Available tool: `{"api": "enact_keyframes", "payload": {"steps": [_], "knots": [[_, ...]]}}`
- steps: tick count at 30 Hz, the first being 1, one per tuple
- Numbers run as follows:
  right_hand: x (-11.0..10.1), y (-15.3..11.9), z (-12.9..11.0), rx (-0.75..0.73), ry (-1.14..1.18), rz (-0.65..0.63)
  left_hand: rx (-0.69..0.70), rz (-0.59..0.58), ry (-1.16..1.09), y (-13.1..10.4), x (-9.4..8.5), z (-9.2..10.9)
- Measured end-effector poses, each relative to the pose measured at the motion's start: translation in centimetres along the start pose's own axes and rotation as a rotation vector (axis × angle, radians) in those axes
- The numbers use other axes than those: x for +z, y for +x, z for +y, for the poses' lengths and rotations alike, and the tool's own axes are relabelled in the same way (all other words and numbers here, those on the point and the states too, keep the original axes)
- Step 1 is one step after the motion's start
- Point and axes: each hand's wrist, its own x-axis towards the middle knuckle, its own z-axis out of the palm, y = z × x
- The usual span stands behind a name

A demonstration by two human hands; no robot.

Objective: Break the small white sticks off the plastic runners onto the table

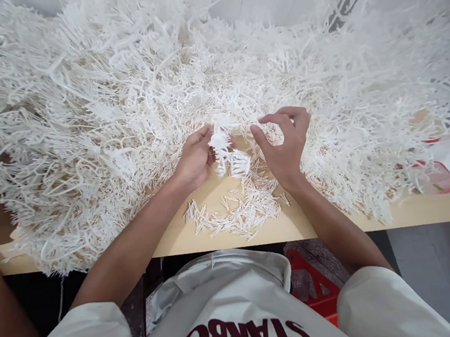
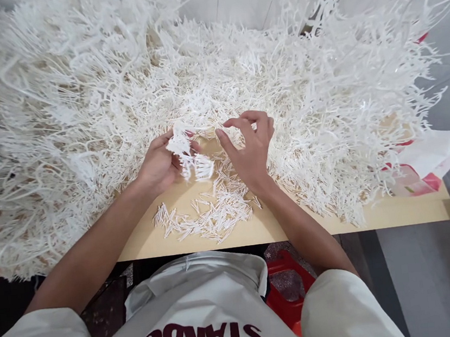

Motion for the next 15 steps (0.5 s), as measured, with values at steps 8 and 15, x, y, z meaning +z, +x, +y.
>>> {"api": "enact_keyframes", "payload": {"steps": [8, 15], "knots": [[-0.2, -0.4, -1.2, -0.084, 0.315, -0.416, 0.163, -0.080, 0.118, 0.0, -0.2, -1.3], [-0.2, -0.3, -1.4, -0.021, 0.455, -0.579, 0.110, 0.028, 0.100, 0.3, -0.2, -1.6]]}}
